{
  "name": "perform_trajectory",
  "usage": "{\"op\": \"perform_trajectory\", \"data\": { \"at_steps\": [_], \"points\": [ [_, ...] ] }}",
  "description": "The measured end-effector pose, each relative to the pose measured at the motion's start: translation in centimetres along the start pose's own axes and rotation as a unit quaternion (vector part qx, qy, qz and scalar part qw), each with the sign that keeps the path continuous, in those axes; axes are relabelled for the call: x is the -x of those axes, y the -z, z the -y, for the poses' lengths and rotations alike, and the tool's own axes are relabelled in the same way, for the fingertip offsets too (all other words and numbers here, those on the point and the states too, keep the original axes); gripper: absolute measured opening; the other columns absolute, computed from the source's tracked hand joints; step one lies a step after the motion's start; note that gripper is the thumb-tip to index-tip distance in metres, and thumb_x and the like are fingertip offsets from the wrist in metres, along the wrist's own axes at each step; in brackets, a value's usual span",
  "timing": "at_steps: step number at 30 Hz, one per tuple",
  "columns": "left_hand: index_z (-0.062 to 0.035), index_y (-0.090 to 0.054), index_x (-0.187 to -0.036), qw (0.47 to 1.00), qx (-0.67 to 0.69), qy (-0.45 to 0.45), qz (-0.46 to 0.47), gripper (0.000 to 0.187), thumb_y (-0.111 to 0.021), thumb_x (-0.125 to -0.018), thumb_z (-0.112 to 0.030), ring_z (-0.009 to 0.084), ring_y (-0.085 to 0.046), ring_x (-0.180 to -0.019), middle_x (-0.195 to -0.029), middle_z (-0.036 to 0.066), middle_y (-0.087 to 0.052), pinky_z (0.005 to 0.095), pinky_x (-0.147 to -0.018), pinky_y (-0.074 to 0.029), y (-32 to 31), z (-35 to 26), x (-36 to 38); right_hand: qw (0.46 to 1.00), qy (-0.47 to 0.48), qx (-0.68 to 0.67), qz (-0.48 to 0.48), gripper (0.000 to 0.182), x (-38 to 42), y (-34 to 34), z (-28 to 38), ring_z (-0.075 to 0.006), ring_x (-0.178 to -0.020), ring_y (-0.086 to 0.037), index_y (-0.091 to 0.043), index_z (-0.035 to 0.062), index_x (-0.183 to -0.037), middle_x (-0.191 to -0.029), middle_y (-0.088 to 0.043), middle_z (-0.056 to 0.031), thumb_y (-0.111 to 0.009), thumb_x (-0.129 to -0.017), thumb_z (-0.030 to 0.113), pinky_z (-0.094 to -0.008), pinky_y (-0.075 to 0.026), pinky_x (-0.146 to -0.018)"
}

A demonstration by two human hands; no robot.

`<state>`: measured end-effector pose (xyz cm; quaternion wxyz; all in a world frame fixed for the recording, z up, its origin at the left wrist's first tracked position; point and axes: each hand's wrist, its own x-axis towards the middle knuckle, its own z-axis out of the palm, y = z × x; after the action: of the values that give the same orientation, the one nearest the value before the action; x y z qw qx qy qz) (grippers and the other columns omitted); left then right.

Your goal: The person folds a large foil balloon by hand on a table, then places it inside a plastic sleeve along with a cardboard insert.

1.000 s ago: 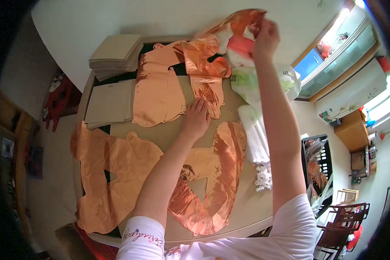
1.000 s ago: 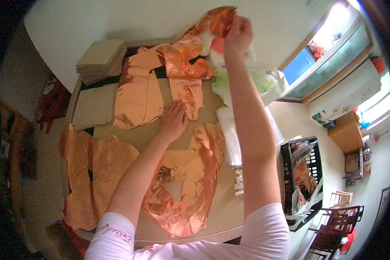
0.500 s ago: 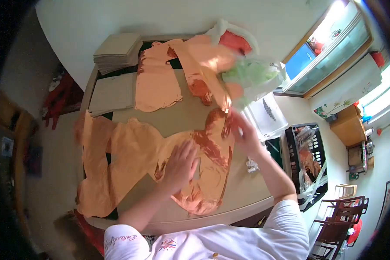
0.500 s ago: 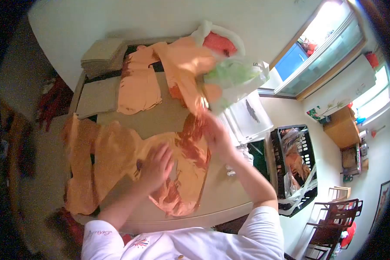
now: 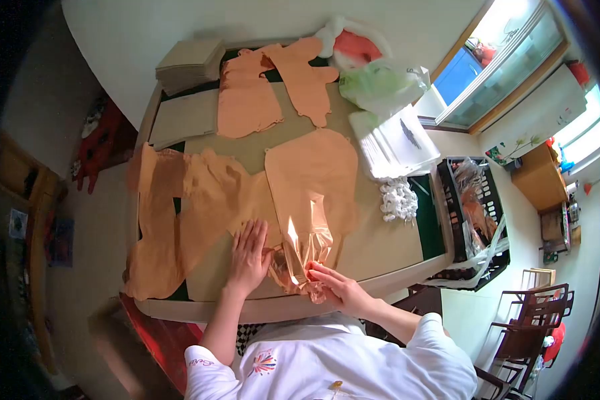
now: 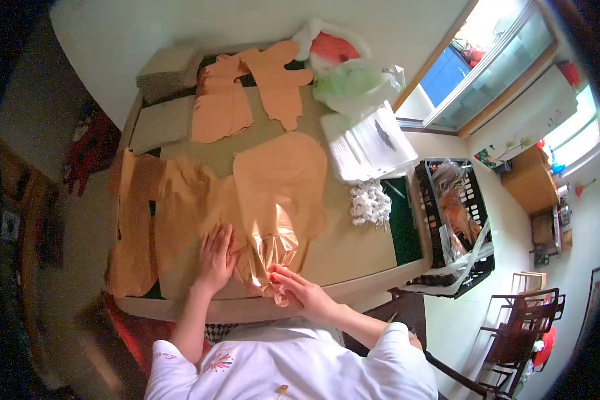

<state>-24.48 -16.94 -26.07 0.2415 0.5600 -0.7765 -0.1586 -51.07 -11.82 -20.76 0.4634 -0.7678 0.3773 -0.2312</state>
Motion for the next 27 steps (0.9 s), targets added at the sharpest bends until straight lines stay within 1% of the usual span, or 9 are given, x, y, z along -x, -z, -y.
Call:
{"op": "perform_trajectory", "data": {
  "at_steps": [3,4,7,9,10,11,13,15,27],
  "points": [
    [-0.0122,-0.031,-0.147,0.999,-0.039,-0.023,-0.005,0.066,-0.061,-0.088,-0.022,0.0323,-0.030,-0.140,-0.149,0.015,-0.034,0.0522,-0.113,-0.023,-0.2,0.1,0.0,0.999,0.007,0.046,0.005,0.051,0.3,0.0,-0.2,-0.0334,-0.130,-0.046,-0.047,0.0034,-0.136,-0.143,-0.044,-0.0172,-0.052,-0.086,-0.007,-0.0389,-0.045,-0.102],
    [-0.0111,-0.033,-0.146,0.999,-0.042,-0.029,-0.009,0.064,-0.059,-0.089,-0.021,0.0332,-0.031,-0.139,-0.148,0.015,-0.035,0.0520,-0.113,-0.022,-0.3,0.2,0.0,0.997,-0.031,0.061,-0.019,0.050,0.3,0.4,0.9,-0.0311,-0.124,-0.051,-0.050,0.0051,-0.133,-0.140,-0.048,-0.0156,-0.057,-0.084,-0.002,-0.0375,-0.048,-0.098],
    [-0.0092,-0.036,-0.145,0.998,-0.046,-0.040,-0.018,0.059,-0.056,-0.090,-0.019,0.0348,-0.032,-0.138,-0.147,0.016,-0.038,0.0518,-0.113,-0.022,-0.4,0.4,-0.1,0.950,0.046,0.304,0.049,0.045,-1.0,4.5,4.5,-0.0293,-0.111,-0.059,-0.054,0.0073,-0.130,-0.131,-0.055,-0.0117,-0.057,-0.085,0.008,-0.0354,-0.052,-0.091],
    [-0.0095,-0.036,-0.145,0.998,-0.039,-0.041,-0.017,0.059,-0.055,-0.091,-0.019,0.0346,-0.033,-0.137,-0.147,0.016,-0.038,0.0518,-0.113,-0.022,-0.5,0.5,-0.1,0.919,0.087,0.372,0.094,0.043,-2.2,8.5,10.0,-0.0242,-0.099,-0.061,-0.057,0.0080,-0.121,-0.128,-0.058,-0.0079,-0.062,-0.078,0.010,-0.0331,-0.053,-0.077],
    [-0.0102,-0.035,-0.145,0.998,-0.047,-0.040,-0.017,0.059,-0.056,-0.091,-0.020,0.0336,-0.033,-0.138,-0.147,0.015,-0.038,0.0516,-0.113,-0.023,-0.4,0.6,0.0,0.924,0.125,0.354,0.071,0.037,-2.7,9.8,13.5,-0.0248,-0.088,-0.063,-0.063,0.0068,-0.111,-0.112,-0.064,-0.0079,-0.063,-0.073,0.009,-0.0357,-0.051,-0.068],
    [-0.0110,-0.035,-0.146,0.998,-0.053,-0.041,-0.019,0.060,-0.056,-0.091,-0.022,0.0327,-0.033,-0.138,-0.147,0.014,-0.038,0.0514,-0.113,-0.024,-0.3,0.6,-0.3,0.913,0.243,0.326,-0.036,0.031,-2.9,10.3,16.3,-0.0230,-0.080,-0.063,-0.066,0.0074,-0.095,-0.095,-0.066,-0.0086,-0.066,-0.064,0.011,-0.0366,-0.049,-0.060],
    [-0.0117,-0.035,-0.146,0.997,-0.057,-0.041,-0.023,0.060,-0.056,-0.091,-0.023,0.0315,-0.033,-0.138,-0.147,0.013,-0.039,0.0510,-0.113,-0.024,-0.7,0.5,-0.1,0.868,0.385,0.289,-0.120,0.029,-2.3,10.5,20.1,-0.0220,-0.077,-0.061,-0.065,0.0079,-0.092,-0.092,-0.065,-0.0078,-0.066,-0.062,0.011,-0.0355,-0.048,-0.058],
    [-0.0117,-0.035,-0.146,0.997,-0.060,-0.043,-0.032,0.059,-0.056,-0.091,-0.023,0.0310,-0.034,-0.138,-0.147,0.013,-0.039,0.0507,-0.113,-0.025,-0.9,0.8,0.0,0.845,0.446,0.284,-0.080,0.027,-2.1,10.7,22.0,-0.0210,-0.074,-0.060,-0.064,0.0084,-0.089,-0.088,-0.064,-0.0069,-0.066,-0.061,0.011,-0.0343,-0.047,-0.057],
    [-0.0107,-0.040,-0.143,0.996,-0.072,-0.048,-0.032,0.057,-0.058,-0.091,-0.024,0.0310,-0.036,-0.136,-0.145,0.014,-0.042,0.0487,-0.112,-0.027,-0.2,0.3,-0.1,0.824,0.489,0.283,-0.036,0.019,-2.1,10.6,24.4,-0.0149,-0.058,-0.053,-0.057,0.0112,-0.071,-0.070,-0.058,-0.0017,-0.068,-0.055,0.010,-0.0273,-0.043,-0.047]
  ]
}}
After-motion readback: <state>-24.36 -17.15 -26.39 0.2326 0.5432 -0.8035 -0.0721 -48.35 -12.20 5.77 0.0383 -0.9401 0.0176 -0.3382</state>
